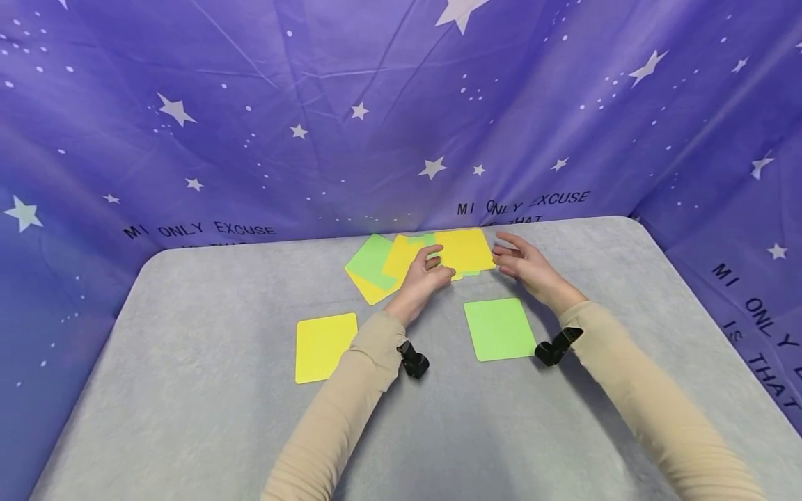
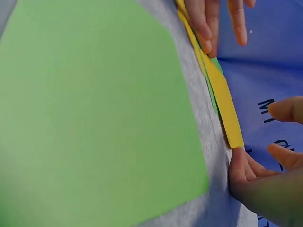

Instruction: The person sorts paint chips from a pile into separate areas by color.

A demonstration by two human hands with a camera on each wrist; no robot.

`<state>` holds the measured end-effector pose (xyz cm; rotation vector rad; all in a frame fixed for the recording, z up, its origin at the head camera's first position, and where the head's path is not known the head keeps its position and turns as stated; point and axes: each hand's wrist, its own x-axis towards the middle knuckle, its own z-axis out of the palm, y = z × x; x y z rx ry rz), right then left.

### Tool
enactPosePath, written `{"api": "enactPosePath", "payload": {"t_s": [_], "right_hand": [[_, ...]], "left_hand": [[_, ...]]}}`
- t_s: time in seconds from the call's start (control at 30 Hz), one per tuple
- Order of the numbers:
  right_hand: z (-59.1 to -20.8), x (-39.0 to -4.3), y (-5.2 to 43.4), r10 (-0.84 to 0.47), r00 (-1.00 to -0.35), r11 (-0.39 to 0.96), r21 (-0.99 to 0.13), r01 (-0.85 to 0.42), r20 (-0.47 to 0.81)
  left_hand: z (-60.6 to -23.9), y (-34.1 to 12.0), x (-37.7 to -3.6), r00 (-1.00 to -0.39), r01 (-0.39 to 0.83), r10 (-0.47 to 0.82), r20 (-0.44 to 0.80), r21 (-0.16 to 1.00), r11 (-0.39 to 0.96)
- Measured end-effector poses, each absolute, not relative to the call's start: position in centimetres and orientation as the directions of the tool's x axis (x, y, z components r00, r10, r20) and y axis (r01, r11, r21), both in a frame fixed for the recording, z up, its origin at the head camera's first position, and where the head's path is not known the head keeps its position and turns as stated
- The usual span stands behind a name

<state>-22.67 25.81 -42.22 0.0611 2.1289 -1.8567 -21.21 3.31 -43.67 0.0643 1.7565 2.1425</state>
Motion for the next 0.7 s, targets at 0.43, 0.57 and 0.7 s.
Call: {"api": "enactPosePath", "payload": {"t_s": [0.43, 0.57, 0.7], "right_hand": [[-42.4, -20.9, 25.2, -0.092, -0.966, 0.114, -0.966, 0.233, -0.244], [-42.6, -20.1, 25.2, -0.085, -0.975, 0.180, -0.966, 0.186, -0.203], [-42.8, -19.2, 25.0, -0.102, -0.977, 0.182, -0.969, 0.165, -0.185]], "left_hand": [[-43.9, 2.5, -20.6, -0.934, -0.287, 0.281, -0.220, 0.931, -0.224], [-44.2, 2.3, -19.9, -0.941, -0.252, 0.279, -0.192, 0.948, -0.196], [-44.6, 2.1, -19.1, -0.944, -0.223, 0.280, -0.175, 0.963, -0.151]]}}
